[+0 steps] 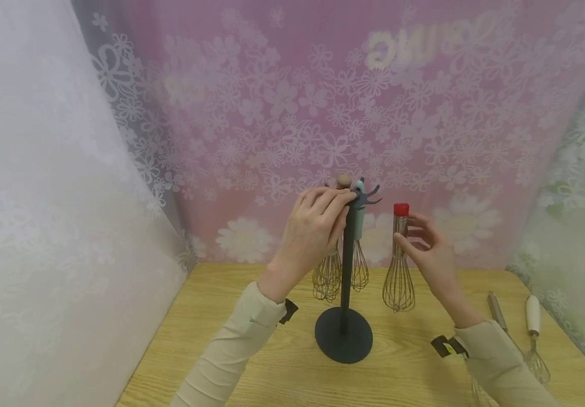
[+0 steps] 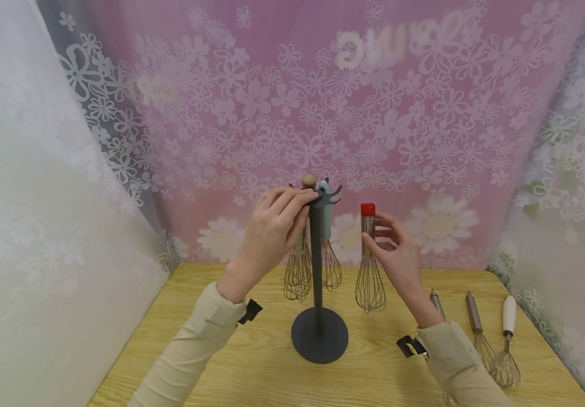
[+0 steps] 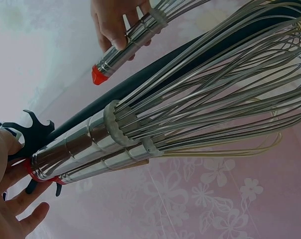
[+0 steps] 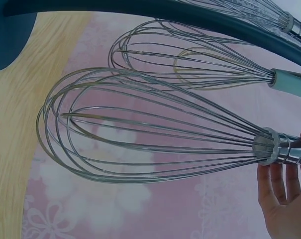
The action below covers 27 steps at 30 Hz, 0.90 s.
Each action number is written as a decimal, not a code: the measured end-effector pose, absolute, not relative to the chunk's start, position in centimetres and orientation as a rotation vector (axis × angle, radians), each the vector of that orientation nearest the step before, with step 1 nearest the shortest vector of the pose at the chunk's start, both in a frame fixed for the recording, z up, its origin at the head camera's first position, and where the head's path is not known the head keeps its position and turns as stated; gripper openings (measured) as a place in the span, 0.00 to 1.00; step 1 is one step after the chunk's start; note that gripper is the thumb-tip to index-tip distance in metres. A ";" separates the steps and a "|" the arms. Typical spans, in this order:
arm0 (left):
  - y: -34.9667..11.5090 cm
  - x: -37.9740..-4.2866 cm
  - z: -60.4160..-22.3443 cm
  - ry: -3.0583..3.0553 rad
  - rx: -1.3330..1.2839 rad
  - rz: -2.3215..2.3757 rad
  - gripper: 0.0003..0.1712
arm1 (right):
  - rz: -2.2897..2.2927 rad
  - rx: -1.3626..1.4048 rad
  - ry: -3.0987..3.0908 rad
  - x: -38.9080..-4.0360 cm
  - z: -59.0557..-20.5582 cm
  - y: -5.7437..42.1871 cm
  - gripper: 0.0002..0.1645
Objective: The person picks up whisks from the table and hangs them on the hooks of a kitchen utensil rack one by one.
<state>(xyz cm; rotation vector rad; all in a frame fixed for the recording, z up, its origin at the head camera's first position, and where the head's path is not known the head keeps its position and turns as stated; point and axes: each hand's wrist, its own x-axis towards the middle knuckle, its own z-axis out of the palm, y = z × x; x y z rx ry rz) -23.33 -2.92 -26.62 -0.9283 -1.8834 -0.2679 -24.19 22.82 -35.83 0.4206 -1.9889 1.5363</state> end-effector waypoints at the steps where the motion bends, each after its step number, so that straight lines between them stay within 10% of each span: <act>1: -2.9 -23.3 -26.6 -1.883 -0.927 -0.268 0.15 | 1.535 0.421 -1.985 -24.2 -35.7 22.8 0.30; 27: -2.9 -23.3 -26.7 -1.891 -0.923 -0.271 0.15 | 1.420 0.433 -1.932 -23.4 -32.0 20.6 0.32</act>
